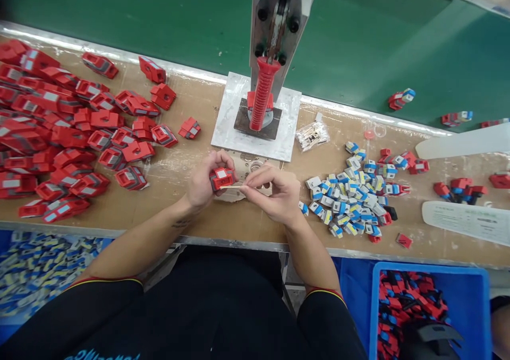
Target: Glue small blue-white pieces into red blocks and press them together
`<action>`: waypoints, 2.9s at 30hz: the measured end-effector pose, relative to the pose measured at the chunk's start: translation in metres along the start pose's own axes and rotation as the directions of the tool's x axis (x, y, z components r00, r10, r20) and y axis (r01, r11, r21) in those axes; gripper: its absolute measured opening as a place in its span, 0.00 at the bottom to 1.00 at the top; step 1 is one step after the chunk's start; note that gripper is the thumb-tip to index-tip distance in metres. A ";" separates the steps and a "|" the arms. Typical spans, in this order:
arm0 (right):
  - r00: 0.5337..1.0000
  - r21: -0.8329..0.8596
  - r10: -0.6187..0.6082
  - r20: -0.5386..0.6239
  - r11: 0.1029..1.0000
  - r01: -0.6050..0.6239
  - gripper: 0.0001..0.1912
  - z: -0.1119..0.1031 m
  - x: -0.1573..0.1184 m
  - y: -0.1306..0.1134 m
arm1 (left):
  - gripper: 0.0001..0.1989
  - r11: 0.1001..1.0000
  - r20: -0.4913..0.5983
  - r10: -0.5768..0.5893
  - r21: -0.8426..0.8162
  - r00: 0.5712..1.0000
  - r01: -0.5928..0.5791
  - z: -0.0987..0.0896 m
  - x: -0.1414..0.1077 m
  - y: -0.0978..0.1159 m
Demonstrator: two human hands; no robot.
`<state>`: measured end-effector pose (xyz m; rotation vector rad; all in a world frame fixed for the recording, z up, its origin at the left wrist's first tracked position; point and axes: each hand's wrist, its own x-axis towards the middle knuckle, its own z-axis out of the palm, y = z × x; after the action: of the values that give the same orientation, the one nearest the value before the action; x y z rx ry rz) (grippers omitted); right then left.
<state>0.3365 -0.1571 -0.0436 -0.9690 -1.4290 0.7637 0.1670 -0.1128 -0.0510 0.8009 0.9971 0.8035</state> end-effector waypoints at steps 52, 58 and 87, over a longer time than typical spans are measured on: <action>0.995 -0.167 -0.065 0.077 0.983 0.077 0.11 -0.008 0.004 -0.004 | 0.24 0.927 -0.018 0.239 0.301 0.971 -0.223 -0.008 0.001 -0.002; 0.994 -0.264 -0.112 -0.016 0.959 0.104 0.10 -0.036 0.008 -0.005 | 0.26 0.996 -0.008 0.062 0.063 0.998 -0.062 -0.007 0.000 0.001; 0.972 -0.806 0.198 0.131 0.592 -0.012 0.15 -0.109 0.005 -0.016 | 0.17 0.928 0.033 -0.058 -0.367 0.998 0.066 -0.017 0.006 0.015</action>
<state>0.4427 -0.1687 -0.0170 -1.7231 -1.9763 0.2551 0.1506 -0.0974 -0.0462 0.4506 0.8140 0.8920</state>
